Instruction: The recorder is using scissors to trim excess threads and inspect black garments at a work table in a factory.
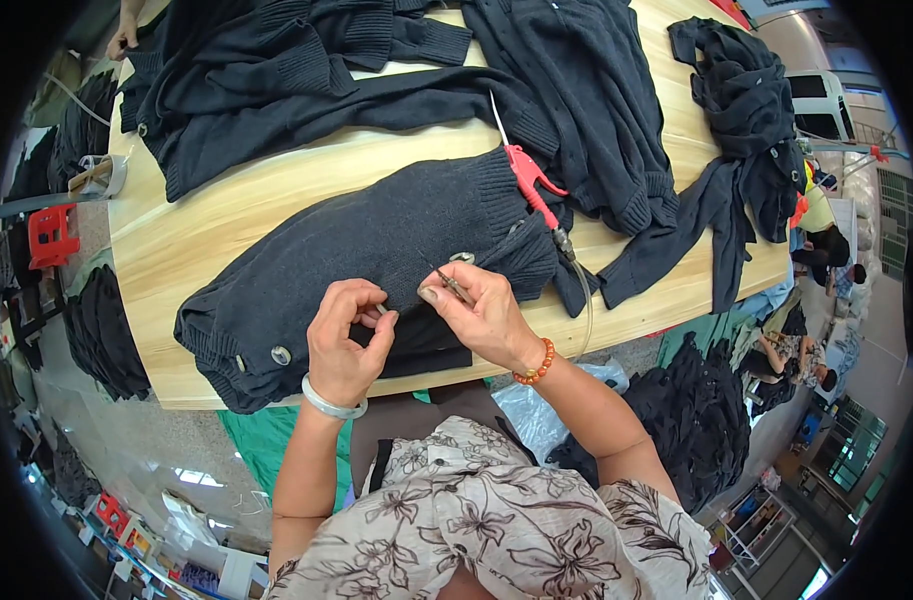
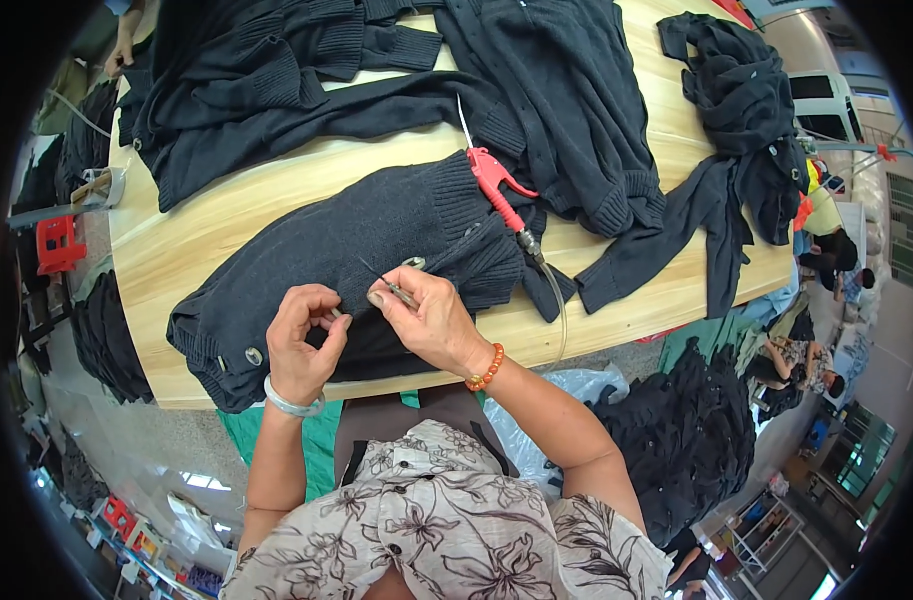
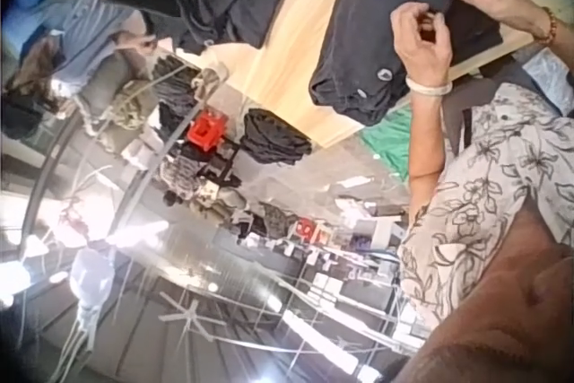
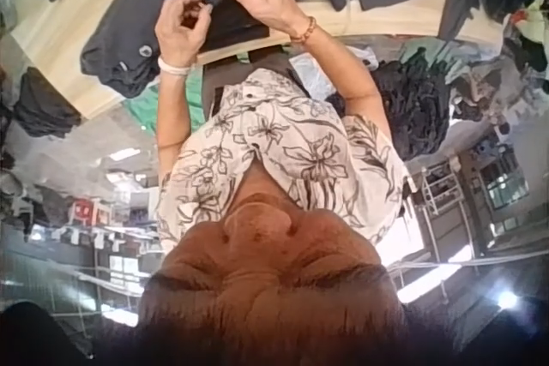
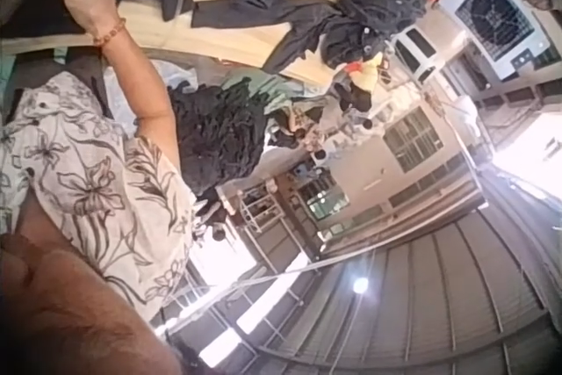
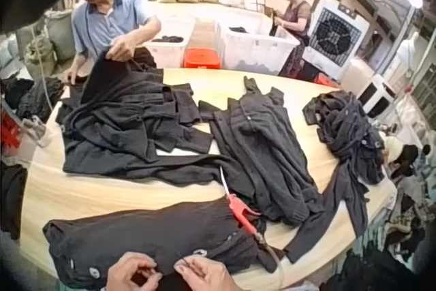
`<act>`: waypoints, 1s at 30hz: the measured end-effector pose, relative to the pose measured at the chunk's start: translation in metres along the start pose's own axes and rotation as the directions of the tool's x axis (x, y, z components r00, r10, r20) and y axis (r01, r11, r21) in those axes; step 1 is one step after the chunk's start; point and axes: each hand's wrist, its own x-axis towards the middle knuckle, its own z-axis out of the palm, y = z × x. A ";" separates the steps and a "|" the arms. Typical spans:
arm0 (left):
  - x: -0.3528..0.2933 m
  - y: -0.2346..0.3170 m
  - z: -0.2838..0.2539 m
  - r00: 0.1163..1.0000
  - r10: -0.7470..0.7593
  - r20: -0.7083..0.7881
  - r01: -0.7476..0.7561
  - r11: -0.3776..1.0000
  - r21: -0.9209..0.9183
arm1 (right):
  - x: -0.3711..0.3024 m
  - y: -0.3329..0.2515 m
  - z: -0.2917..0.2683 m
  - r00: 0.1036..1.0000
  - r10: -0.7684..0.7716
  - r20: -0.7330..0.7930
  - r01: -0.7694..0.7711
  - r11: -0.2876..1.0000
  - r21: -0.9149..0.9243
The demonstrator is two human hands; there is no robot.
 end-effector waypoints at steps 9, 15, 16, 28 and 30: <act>-0.001 0.004 0.005 0.999 0.040 -0.001 -0.040 0.996 0.077 | -0.012 0.000 0.006 0.978 -0.206 -0.039 0.169 0.883 -0.438; -0.001 0.003 0.008 0.998 0.058 -0.002 -0.057 0.991 0.120 | -0.008 0.009 0.017 0.903 -0.429 0.001 0.334 0.702 -0.628; -0.001 0.003 0.008 0.998 0.057 -0.004 -0.056 0.991 0.120 | -0.008 0.009 0.017 0.902 -0.431 0.007 0.337 0.694 -0.636; -0.004 0.002 0.009 0.997 0.076 -0.012 -0.073 0.986 0.152 | -0.005 0.002 0.014 0.993 -0.095 0.074 0.111 0.960 -0.258; -0.004 0.005 0.006 0.999 0.034 -0.016 -0.033 0.996 0.082 | -0.004 0.003 0.014 0.995 -0.061 0.083 0.077 0.975 -0.206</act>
